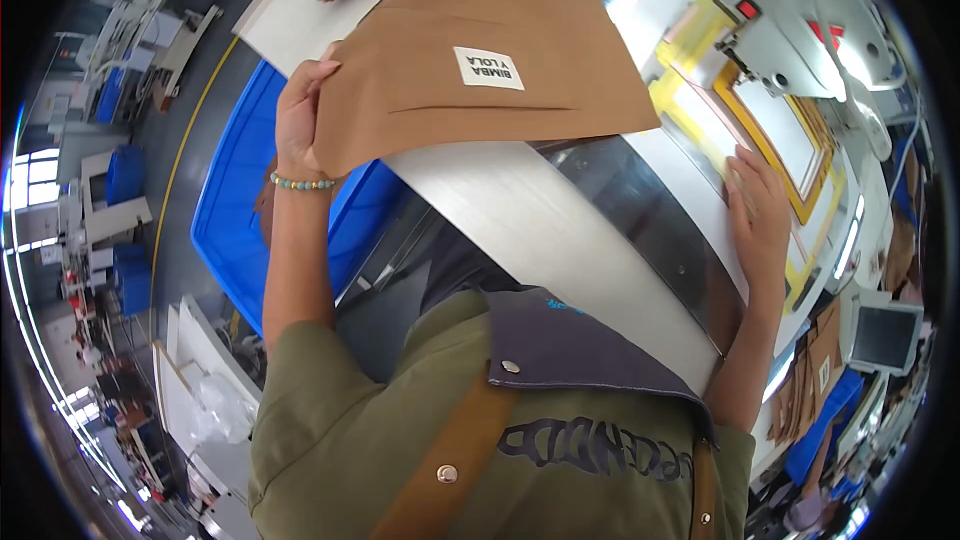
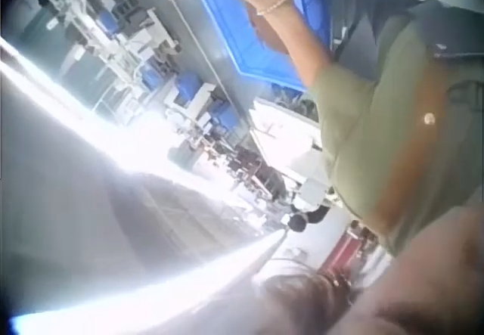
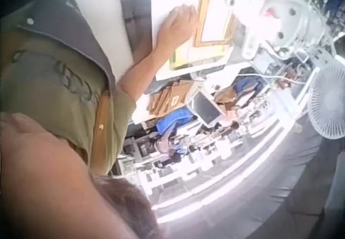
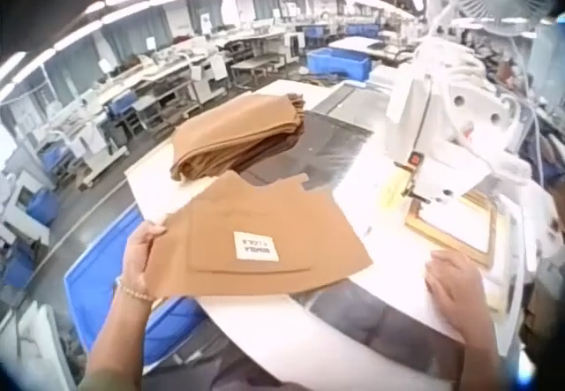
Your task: Sewing brand labels onto leather handbag components using an industrial sewing machine.
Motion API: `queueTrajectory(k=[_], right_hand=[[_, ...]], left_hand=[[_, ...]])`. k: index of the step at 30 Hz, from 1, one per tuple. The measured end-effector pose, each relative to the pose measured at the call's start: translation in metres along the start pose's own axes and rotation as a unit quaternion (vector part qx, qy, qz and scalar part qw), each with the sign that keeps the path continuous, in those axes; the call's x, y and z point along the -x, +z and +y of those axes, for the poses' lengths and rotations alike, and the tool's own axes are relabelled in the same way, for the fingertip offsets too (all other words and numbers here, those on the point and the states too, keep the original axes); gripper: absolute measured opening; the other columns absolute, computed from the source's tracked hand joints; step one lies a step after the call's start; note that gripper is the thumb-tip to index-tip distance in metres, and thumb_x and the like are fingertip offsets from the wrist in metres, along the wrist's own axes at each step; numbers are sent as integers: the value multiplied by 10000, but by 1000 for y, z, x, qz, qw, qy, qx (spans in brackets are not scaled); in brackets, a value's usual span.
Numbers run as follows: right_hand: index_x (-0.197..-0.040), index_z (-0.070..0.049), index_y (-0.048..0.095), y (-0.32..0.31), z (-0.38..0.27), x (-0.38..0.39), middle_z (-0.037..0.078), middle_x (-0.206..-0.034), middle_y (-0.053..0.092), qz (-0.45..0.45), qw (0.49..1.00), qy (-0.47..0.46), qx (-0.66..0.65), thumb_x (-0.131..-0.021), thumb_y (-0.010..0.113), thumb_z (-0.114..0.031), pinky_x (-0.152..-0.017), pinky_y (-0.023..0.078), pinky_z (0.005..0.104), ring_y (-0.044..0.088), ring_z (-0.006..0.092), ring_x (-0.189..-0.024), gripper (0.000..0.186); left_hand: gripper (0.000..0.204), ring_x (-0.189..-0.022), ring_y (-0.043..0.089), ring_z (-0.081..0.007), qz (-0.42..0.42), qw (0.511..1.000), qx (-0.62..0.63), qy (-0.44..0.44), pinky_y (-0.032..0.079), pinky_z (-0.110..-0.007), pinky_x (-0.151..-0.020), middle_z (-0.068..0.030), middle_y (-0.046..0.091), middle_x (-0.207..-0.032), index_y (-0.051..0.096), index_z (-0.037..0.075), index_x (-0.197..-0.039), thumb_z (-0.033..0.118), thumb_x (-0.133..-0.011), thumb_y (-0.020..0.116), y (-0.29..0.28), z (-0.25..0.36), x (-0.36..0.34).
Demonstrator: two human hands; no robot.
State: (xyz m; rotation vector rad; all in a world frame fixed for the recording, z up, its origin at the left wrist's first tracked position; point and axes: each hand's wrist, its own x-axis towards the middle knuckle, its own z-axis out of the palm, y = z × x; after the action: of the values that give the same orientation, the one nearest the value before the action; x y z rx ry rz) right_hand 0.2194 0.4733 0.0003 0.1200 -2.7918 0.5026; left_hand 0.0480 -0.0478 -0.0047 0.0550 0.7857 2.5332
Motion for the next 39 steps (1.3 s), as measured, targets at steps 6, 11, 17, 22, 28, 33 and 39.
queueTrajectory(k=[6,11,17,22,28,33,39], right_hand=[[-1300,-38,720,5,4,5,116,-1403,669,-10,1000,-1,1,-998,648,-89,-1131,448,405,603,312,-1305,315],[-1333,-40,702,7,5,6,121,-1431,647,-18,1000,-14,17,-1009,628,-97,-1155,429,413,578,319,-1336,337],[-1331,-22,697,8,3,5,137,-1431,640,-29,999,-4,44,-1038,596,-139,-1170,415,428,568,327,-1340,331],[-1346,-27,691,8,4,6,137,-1445,634,-25,998,0,51,-1043,599,-148,-1173,411,429,559,327,-1353,339],[-1357,-16,685,9,4,5,128,-1456,632,-31,998,-7,58,-1053,596,-148,-1182,398,428,555,324,-1357,343],[-1374,-19,679,8,4,6,127,-1462,629,-36,998,-5,55,-1054,597,-150,-1184,396,423,550,316,-1365,355],[-1394,-40,674,8,5,6,115,-1482,615,-44,998,-2,55,-1054,597,-146,-1198,389,420,539,304,-1386,364]], left_hand=[[88,-1093,695,-270,88,968,-151,179,603,-420,-969,-122,656,-1102,488,82,-942,39,-997,540,-68,69,99],[170,-853,655,-123,241,886,-327,225,581,-288,-821,-34,666,-1015,498,105,-900,-41,-946,572,-170,101,179],[397,-718,594,-64,445,721,-522,97,479,-195,-681,8,701,-929,725,13,-1249,-70,-877,613,-278,73,225],[401,-886,702,-192,506,460,-726,-66,563,-327,-848,-66,749,-1013,792,51,-1136,-44,-775,647,-299,56,219],[362,-1083,649,-316,332,204,-908,155,532,-438,-969,-88,701,-1130,785,105,-1103,50,-758,693,-228,41,196],[364,-1208,618,-318,510,117,-852,-29,511,-488,-1026,-135,672,-1183,761,97,-1177,156,-821,716,-212,30,208],[612,-1392,534,-369,528,240,-801,-150,467,-496,-1133,-211,563,-1492,653,101,-1422,351,-873,757,-271,43,222]])
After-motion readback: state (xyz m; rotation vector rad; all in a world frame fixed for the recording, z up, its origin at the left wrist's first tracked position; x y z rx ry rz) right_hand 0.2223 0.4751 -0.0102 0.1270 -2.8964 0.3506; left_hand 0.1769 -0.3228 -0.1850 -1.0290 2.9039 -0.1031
